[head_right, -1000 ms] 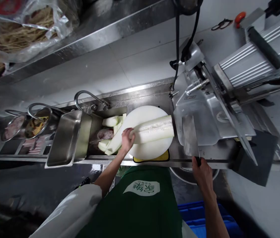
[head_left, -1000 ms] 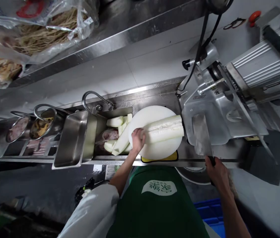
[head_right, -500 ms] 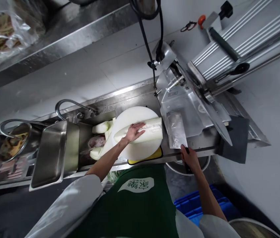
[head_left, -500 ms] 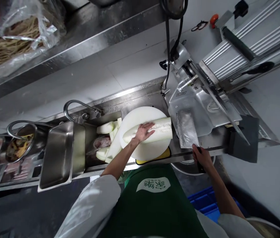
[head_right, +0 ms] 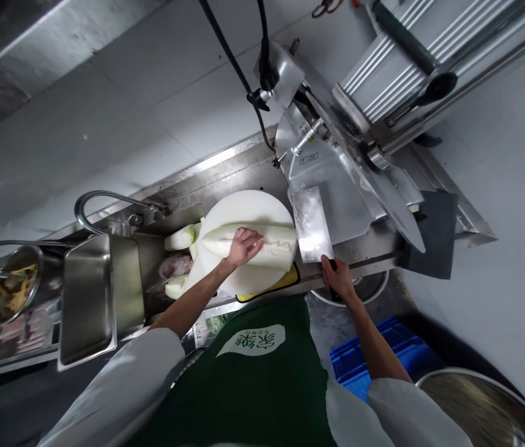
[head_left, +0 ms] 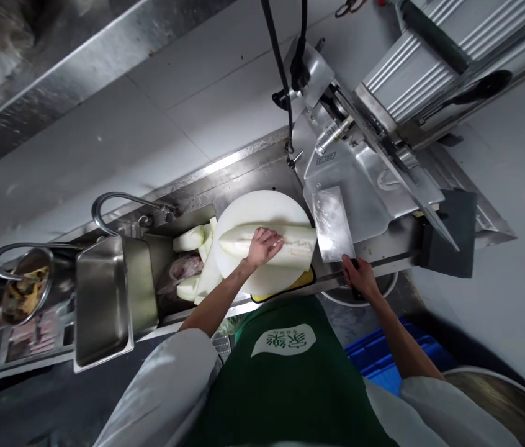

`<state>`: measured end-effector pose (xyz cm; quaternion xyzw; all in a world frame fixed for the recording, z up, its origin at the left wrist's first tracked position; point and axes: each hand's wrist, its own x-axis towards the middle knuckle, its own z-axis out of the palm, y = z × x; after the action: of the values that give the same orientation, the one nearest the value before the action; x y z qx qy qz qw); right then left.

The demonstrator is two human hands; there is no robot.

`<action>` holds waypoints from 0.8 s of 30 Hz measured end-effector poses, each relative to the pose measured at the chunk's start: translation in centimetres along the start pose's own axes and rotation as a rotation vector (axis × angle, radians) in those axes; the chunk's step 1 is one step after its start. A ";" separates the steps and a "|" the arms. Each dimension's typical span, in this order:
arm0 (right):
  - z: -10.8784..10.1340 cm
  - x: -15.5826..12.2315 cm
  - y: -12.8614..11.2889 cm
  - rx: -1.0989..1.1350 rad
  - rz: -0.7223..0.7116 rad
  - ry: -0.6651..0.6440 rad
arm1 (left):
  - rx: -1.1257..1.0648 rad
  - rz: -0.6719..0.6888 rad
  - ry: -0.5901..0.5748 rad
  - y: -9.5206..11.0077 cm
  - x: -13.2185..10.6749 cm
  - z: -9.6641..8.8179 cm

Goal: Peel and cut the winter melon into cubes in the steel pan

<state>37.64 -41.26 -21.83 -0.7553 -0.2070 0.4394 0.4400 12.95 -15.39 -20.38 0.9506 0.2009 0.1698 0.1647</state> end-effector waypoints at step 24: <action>-0.4 -3.3 1.3 -0.216 0.045 -0.177 | -0.036 -0.052 0.075 0.0 -0.3 1.0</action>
<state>36.17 -44.41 -21.25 -0.7612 -0.2740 0.4891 0.3260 13.08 -15.76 -21.38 0.9349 0.2285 0.2046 0.1784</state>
